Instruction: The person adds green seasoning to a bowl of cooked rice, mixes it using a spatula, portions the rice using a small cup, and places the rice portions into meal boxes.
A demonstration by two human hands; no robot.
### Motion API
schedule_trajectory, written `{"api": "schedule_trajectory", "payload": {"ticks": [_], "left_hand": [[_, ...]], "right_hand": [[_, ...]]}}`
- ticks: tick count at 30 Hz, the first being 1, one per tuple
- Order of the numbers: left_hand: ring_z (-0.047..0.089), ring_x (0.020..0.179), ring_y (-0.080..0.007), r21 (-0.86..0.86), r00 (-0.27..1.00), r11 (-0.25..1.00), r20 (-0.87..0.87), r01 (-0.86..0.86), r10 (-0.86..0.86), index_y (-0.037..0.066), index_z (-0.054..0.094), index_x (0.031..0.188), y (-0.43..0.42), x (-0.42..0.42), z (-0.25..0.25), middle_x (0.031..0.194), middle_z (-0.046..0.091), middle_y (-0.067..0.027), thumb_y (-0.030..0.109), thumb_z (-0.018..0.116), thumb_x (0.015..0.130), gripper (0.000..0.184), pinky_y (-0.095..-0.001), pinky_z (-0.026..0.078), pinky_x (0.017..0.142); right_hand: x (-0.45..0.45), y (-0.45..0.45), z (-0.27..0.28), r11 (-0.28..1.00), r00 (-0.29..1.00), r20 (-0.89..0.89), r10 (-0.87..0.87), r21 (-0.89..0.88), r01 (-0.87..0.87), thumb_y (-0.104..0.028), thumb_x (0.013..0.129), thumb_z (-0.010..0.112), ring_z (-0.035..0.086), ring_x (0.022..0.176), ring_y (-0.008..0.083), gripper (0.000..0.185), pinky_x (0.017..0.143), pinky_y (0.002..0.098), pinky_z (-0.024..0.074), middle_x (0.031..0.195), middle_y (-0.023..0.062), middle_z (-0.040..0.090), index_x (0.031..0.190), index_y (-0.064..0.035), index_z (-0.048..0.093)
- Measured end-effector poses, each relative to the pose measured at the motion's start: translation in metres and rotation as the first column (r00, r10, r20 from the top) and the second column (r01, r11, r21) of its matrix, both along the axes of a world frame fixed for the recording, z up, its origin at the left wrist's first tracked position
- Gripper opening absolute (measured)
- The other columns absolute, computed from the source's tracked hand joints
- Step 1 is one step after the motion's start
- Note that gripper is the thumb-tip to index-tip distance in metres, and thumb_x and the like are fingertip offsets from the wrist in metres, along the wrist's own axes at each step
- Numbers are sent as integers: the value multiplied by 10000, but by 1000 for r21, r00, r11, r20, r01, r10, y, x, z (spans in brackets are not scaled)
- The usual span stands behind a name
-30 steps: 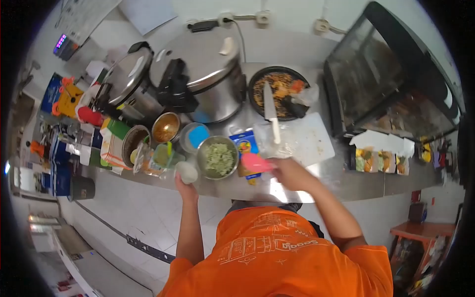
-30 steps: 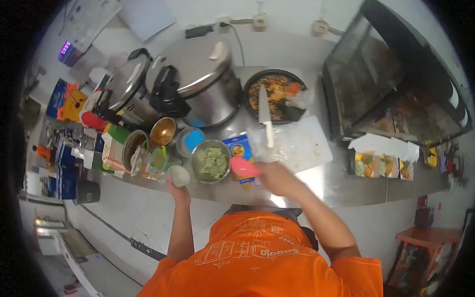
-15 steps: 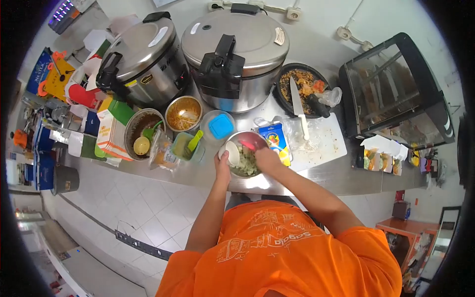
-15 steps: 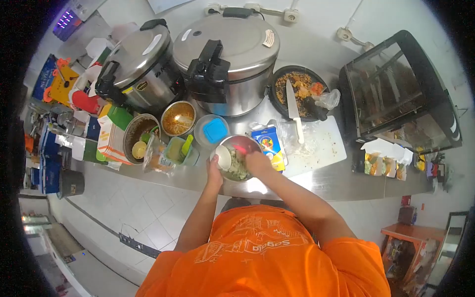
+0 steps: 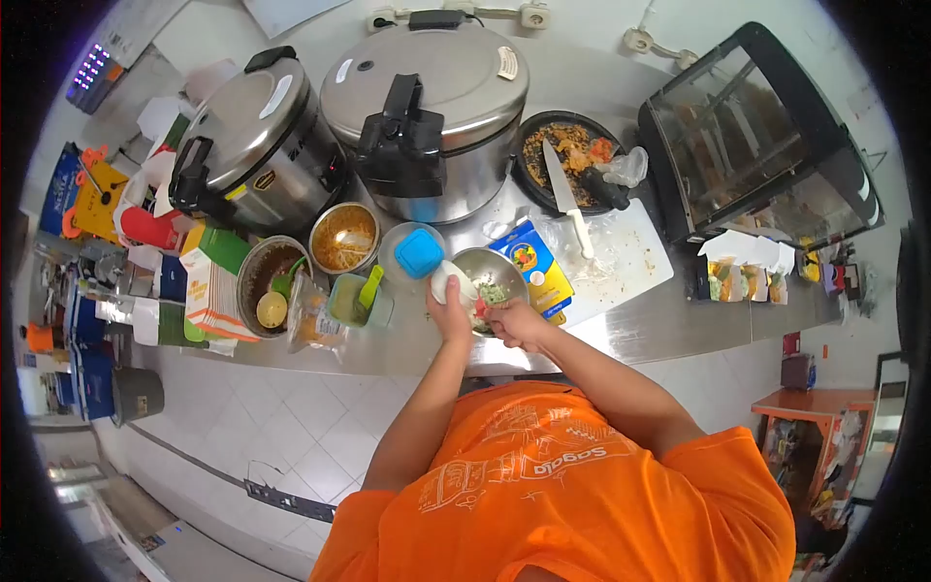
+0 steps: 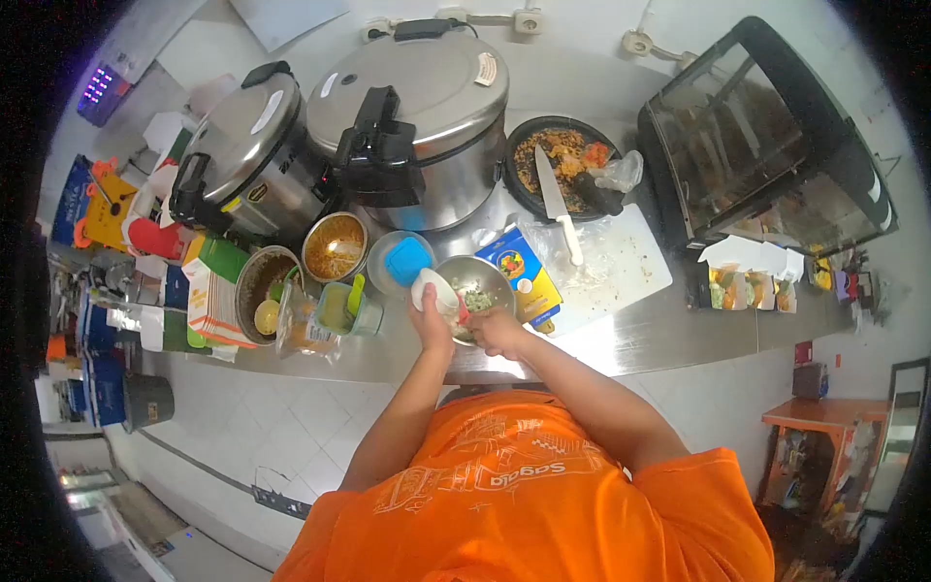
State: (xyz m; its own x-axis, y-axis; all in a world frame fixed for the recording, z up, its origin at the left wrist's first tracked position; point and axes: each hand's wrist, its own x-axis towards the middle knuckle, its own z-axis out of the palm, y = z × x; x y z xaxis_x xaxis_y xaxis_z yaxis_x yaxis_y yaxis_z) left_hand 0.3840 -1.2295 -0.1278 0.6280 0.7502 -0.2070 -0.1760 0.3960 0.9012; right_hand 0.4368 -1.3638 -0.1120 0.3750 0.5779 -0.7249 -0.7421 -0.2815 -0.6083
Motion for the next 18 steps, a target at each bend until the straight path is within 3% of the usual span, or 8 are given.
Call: {"api": "schedule_trajectory", "payload": {"ticks": [2,5,9,11,13,15,17,18], "left_hand": [[607,1044,-240,-90,999,995,-11,-50,49,-10,488,1301,1,-10,-5,1200,590,-124,338,579,943,507,-357,475,918],[602,1066,-243,-194,996,977,16,-87,91,-39,510,1264,24,-29,-27,1188,600,-161,364,573,965,505,-366,484,921],[602,1041,-242,164,992,986,-124,3,18,-51,461,1312,46,-44,4,1238,567,-177,320,559,978,509,-359,487,907],[612,986,-226,564,975,817,-222,116,14,-21,510,1286,47,-43,25,1134,612,-170,272,556,982,425,-354,498,871],[600,998,-203,498,970,847,-228,187,-79,8,520,1293,49,-40,45,1125,618,-138,240,561,979,392,-341,490,879],[591,1003,-184,390,794,726,-494,567,-355,1,479,1330,54,-38,51,1205,590,-106,217,580,967,434,-308,480,879],[594,1068,-210,295,761,724,-440,624,-476,32,469,1347,48,-32,30,1292,565,-102,296,516,984,451,-356,482,912],[586,1113,-235,-127,805,820,-156,558,-572,47,486,1333,41,-30,29,1295,571,-112,340,467,988,453,-407,484,926]], "right_hand": [[3,-1,-2,1000,1000,-22,-9,17,10,-168,963,586,306,415,53,134,349,231,174,579,-35,431,911,-63,651],[8,-10,-4,999,995,96,40,-7,-39,-185,971,584,315,415,60,165,350,234,192,572,-29,437,881,-62,650],[24,-30,18,994,979,176,102,8,-105,-174,954,587,298,368,73,195,341,254,203,533,-33,422,835,-45,672],[29,-35,34,990,967,211,143,-46,-136,-202,948,598,342,385,84,200,360,253,242,535,-29,449,855,-61,705],[32,-38,48,960,804,525,279,-147,-237,-251,941,605,419,433,102,225,408,271,335,561,-2,511,919,-65,729],[33,-36,46,931,649,671,359,-204,-303,-248,923,605,566,499,175,230,487,352,446,616,85,621,951,-56,729],[20,-22,67,906,84,916,393,-370,-208,-205,903,589,659,575,264,226,550,435,504,694,161,678,969,-31,716],[8,-11,77,782,-69,792,606,-610,-132,-155,882,566,684,657,348,221,592,473,531,754,200,688,988,-23,709]]}}
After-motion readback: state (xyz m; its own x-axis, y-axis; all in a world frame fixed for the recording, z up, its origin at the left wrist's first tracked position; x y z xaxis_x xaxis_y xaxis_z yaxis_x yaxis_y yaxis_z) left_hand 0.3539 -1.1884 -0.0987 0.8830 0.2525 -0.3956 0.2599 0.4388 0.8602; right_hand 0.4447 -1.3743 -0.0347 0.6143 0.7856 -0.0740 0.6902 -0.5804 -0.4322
